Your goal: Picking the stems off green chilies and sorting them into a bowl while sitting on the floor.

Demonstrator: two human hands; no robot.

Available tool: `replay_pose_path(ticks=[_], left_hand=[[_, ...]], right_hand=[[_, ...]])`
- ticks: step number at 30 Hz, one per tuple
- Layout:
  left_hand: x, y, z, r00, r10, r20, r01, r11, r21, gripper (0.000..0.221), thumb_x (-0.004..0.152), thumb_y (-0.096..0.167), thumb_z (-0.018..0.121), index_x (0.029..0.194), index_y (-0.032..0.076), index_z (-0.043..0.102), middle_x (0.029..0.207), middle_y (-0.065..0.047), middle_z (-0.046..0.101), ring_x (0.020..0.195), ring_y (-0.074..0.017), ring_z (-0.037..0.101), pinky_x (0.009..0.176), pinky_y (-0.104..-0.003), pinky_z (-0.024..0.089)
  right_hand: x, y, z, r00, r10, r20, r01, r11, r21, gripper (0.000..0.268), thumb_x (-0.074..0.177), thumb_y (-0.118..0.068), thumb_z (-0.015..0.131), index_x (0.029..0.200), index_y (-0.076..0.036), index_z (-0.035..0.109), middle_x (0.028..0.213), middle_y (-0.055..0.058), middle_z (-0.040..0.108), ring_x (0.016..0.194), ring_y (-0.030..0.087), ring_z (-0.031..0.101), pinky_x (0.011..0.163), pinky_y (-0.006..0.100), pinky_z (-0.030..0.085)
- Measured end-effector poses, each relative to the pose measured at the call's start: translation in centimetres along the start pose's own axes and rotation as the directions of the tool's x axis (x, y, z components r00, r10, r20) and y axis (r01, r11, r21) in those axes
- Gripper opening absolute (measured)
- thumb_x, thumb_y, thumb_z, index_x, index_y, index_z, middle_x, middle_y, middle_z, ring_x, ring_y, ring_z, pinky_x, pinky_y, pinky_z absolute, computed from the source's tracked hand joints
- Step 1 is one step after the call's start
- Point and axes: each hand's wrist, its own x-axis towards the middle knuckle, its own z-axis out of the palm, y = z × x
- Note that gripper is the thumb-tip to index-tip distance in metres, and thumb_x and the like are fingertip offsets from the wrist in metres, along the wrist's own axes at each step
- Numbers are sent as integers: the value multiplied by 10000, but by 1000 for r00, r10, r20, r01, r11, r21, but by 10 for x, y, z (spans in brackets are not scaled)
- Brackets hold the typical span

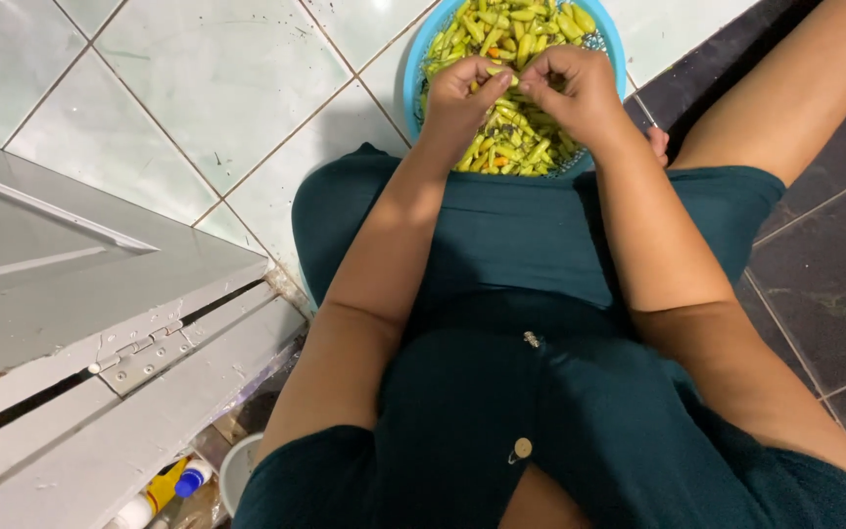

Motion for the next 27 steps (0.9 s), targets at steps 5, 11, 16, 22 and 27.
replay_pose_path(ticks=[5, 11, 16, 22, 27], left_hand=[[-1, -18, 9, 964, 244, -110, -217, 953, 209, 43, 912, 48, 721, 946, 33, 742, 801, 9, 634, 697, -75, 534, 629, -204, 450], [-10, -5, 19, 926, 315, -207, -233, 909, 345, 58, 925, 129, 690, 903, 79, 708, 754, 19, 616, 610, -72, 482, 542, -221, 384], [2, -15, -13, 957, -136, -258, 37, 934, -356, 92, 952, 98, 541, 995, 72, 618, 744, -64, 567, 573, -108, 454, 479, -227, 335], [4, -14, -27, 993, -95, -69, 29, 766, -642, 125, 933, 45, 460, 983, 56, 574, 944, -122, 611, 851, -241, 606, 701, -329, 480], [-2, 6, -11, 983, -130, -130, 104, 977, -188, 160, 932, 179, 686, 1001, 36, 708, 911, -93, 692, 683, -161, 639, 526, -282, 445]], right_hand=[[1, -9, 20, 984, -65, -168, 35, 985, -171, 134, 916, 119, 755, 860, 34, 668, 794, 106, 620, 658, 184, 506, 616, 292, 428], [4, -4, 20, 943, -142, -302, 32, 939, -342, 136, 836, 122, 714, 853, 11, 636, 777, 99, 609, 649, 205, 523, 617, 312, 461], [-1, -9, 19, 989, -144, -36, 86, 755, -650, 148, 805, -36, 792, 890, -116, 701, 983, 61, 624, 985, 282, 538, 897, 405, 392], [-2, -18, 26, 989, -81, 121, 145, 619, -772, 168, 791, -266, 860, 903, -149, 813, 1067, 36, 587, 1056, 278, 461, 917, 444, 328], [1, -15, 18, 984, -179, 25, 160, 798, -582, 161, 848, -100, 878, 994, -89, 811, 1019, 53, 692, 1064, 263, 555, 975, 398, 362]])
